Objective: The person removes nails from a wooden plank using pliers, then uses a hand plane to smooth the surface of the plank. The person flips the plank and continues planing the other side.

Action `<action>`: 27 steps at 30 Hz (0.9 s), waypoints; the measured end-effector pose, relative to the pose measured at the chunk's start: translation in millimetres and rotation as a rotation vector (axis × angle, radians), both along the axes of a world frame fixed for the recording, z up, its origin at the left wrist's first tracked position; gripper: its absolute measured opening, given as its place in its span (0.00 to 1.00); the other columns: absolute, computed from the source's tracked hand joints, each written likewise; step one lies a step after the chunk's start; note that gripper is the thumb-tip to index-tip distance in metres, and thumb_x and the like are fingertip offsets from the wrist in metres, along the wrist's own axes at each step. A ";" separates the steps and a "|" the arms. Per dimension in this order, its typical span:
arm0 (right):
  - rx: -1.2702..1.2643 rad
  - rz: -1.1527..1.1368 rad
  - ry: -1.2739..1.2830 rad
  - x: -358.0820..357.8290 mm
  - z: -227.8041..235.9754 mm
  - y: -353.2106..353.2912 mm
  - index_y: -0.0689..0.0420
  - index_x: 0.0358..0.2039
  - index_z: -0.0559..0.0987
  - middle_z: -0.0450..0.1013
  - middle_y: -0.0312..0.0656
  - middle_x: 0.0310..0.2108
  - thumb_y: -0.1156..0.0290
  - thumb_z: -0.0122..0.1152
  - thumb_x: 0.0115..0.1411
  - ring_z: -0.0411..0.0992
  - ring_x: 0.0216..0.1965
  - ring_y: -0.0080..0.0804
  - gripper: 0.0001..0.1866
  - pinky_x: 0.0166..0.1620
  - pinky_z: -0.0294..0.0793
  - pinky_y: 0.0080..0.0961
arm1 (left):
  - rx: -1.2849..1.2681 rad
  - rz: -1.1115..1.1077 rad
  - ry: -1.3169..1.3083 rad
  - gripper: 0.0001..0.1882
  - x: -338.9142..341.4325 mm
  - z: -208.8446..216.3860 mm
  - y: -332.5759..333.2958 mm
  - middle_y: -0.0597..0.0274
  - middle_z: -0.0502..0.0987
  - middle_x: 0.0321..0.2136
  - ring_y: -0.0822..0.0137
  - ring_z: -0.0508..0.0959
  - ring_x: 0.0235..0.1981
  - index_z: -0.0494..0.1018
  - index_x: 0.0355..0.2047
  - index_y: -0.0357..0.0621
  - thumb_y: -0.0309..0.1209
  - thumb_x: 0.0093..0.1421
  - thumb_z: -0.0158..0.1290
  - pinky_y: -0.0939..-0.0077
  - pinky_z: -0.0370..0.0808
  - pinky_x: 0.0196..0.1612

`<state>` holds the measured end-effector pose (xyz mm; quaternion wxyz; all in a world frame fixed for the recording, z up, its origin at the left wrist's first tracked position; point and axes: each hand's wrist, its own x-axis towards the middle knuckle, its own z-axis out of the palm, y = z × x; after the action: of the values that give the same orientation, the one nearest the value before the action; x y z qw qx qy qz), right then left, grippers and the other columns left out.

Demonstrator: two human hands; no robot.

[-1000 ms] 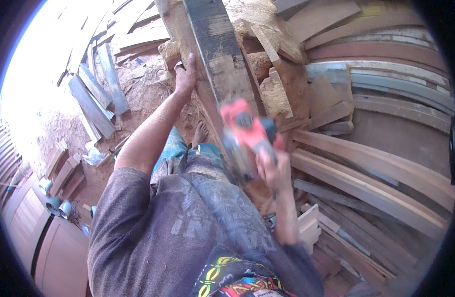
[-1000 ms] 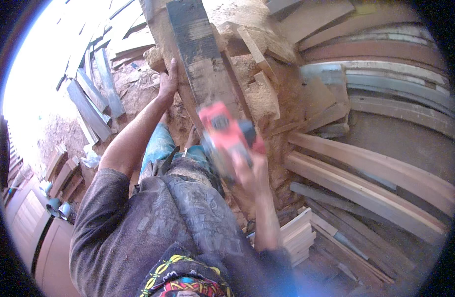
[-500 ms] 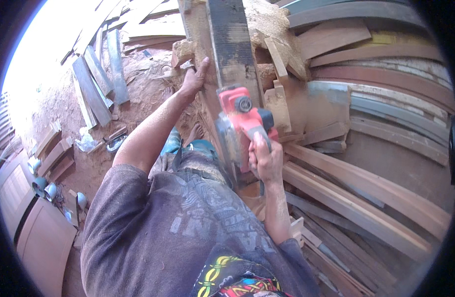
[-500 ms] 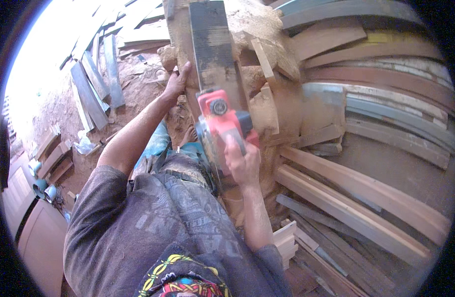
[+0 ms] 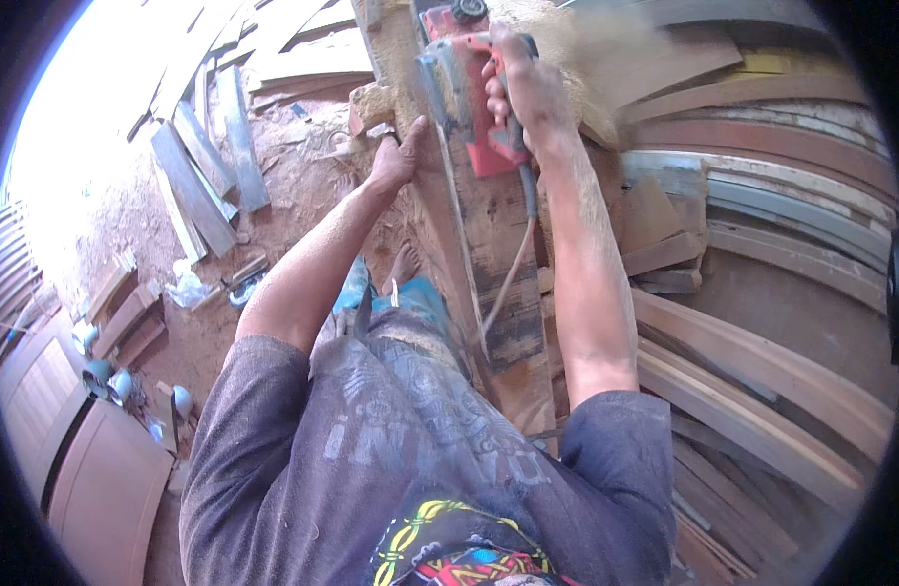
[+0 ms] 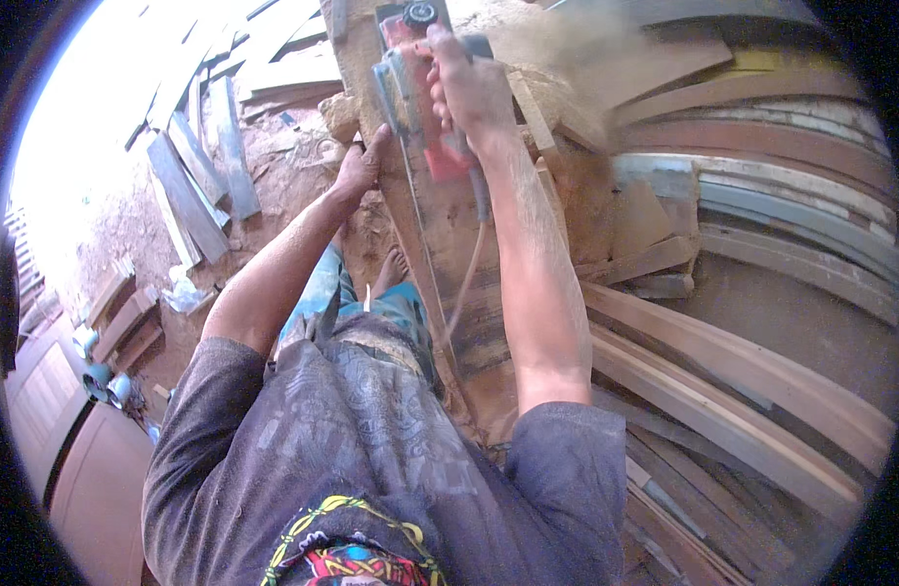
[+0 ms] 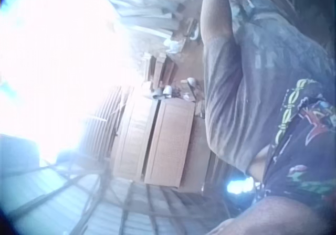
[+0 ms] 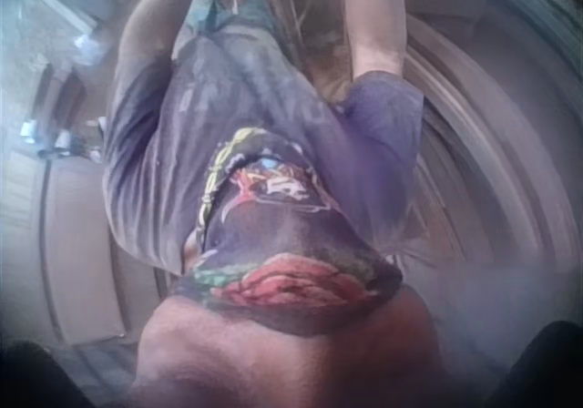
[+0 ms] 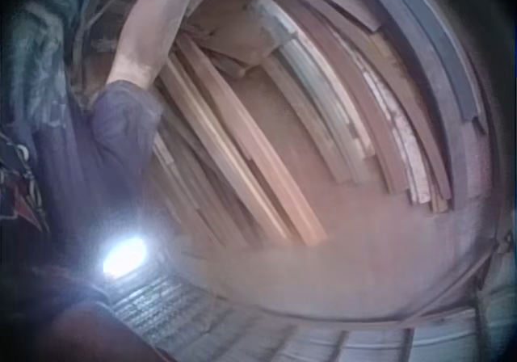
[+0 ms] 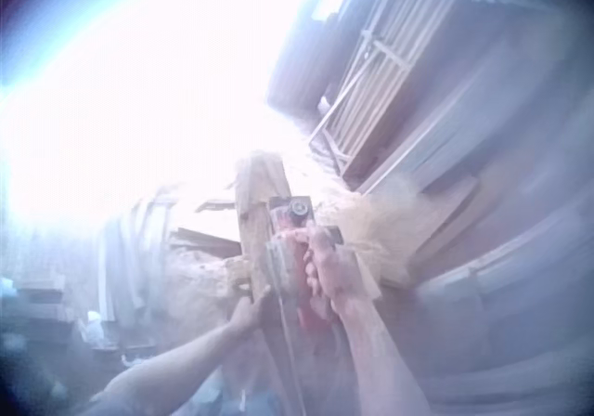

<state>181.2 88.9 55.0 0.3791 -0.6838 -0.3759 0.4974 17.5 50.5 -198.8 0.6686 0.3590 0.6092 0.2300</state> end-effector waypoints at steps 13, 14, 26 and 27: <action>-0.301 -0.143 -0.098 72.4 32.5 -411.3 0.56 0.25 0.77 0.67 0.29 0.15 0.48 0.55 0.73 0.63 0.15 0.16 0.26 0.20 0.58 0.22 | 0.006 0.358 0.147 0.56 32.4 32.7 -10.5 0.36 0.75 0.62 0.45 0.76 0.64 0.63 0.69 0.25 0.71 0.66 0.53 0.60 0.70 0.68; -0.301 -0.152 -0.092 75.2 27.9 -426.1 0.57 0.25 0.77 0.67 0.29 0.15 0.49 0.55 0.73 0.63 0.15 0.16 0.26 0.20 0.58 0.22 | 0.033 0.389 0.218 0.57 35.5 22.9 -12.4 0.33 0.75 0.63 0.43 0.75 0.65 0.62 0.69 0.24 0.72 0.66 0.52 0.59 0.69 0.69; -0.250 -0.162 -0.035 59.6 12.2 -280.3 0.56 0.26 0.78 0.68 0.28 0.17 0.52 0.60 0.73 0.65 0.17 0.14 0.23 0.21 0.61 0.20 | 0.186 0.338 0.330 0.57 35.7 19.2 -18.0 0.27 0.72 0.64 0.38 0.71 0.68 0.62 0.69 0.21 0.71 0.68 0.48 0.58 0.66 0.71; -0.233 -0.144 -0.046 60.4 7.6 -266.4 0.55 0.26 0.77 0.67 0.27 0.16 0.52 0.60 0.74 0.63 0.16 0.13 0.23 0.20 0.59 0.18 | 0.187 0.340 0.305 0.55 36.6 24.1 -19.8 0.28 0.72 0.65 0.39 0.71 0.69 0.62 0.69 0.22 0.70 0.69 0.48 0.58 0.65 0.71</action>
<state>241.5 -177.5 62.7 0.3232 -0.7595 -0.2743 0.4933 54.1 30.7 -174.7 0.4846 0.3423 0.7309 0.3374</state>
